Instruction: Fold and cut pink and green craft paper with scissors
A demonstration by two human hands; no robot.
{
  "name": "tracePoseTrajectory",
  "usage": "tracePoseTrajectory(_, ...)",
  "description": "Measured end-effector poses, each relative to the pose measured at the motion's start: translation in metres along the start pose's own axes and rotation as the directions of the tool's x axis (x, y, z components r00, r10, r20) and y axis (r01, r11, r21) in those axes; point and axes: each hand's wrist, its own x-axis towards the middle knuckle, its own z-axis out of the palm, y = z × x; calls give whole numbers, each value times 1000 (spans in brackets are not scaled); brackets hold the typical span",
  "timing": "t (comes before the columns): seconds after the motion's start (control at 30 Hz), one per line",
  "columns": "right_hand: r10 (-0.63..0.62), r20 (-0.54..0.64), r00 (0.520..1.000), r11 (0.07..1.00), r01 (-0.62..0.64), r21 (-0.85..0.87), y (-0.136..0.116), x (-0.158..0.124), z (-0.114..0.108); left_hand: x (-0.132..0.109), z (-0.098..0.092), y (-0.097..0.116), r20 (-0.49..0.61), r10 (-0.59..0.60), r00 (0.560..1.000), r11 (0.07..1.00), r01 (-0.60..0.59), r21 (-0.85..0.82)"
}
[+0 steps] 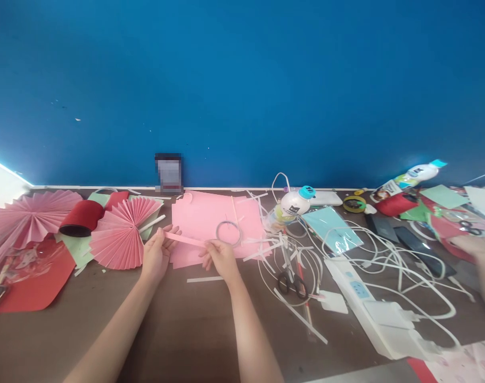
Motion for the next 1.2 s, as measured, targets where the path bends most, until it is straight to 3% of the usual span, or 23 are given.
tracePoseTrajectory(0.17,-8,-13,1000,998,7,-60,6,0,-1,0,1,0,65,-59,996,998,57,29)
tracePoseTrajectory(0.23,-111,-146,983,988,93,-123,7,-1,-4,0,0,-2,60,-58,997,998,55,41)
tracePoseTrajectory(0.27,-206,-247,947,968,159,-195,7,-1,-7,1,0,-2,54,-52,997,998,50,43)
tracePoseTrajectory(0.33,-427,-389,816,871,256,-418,6,-2,-13,2,-1,-3,45,-42,998,998,40,47)
tracePoseTrajectory(0.4,-590,-371,717,722,264,-639,5,-1,-18,2,-2,-4,50,-41,998,998,38,48)
tracePoseTrajectory(0.43,-633,-326,702,647,248,-721,6,0,-20,2,-2,-4,56,-39,998,998,37,45)
tracePoseTrajectory(0.57,-627,-161,762,417,153,-896,12,4,-21,1,-2,-3,68,-16,998,999,14,37)
tracePoseTrajectory(0.67,-611,-136,780,362,122,-924,18,7,-22,0,-1,-3,69,-17,997,999,14,35)
tracePoseTrajectory(0.77,-674,-208,709,440,159,-884,19,8,-22,0,1,-4,71,-31,997,998,27,49)
tracePoseTrajectory(0.83,-700,-310,643,550,210,-809,16,5,-21,0,2,-5,67,-42,997,997,37,72)
tracePoseTrajectory(0.9,-664,-431,611,683,261,-682,11,1,-19,-1,2,-6,78,-61,995,994,53,98)
tracePoseTrajectory(1.03,-481,-572,665,877,354,-327,-1,-6,-13,-2,2,-8,147,-100,984,991,85,102)
tracePoseTrajectory(1.2,-321,-524,789,911,408,56,-4,0,-12,-1,1,-11,181,-160,970,986,147,84)
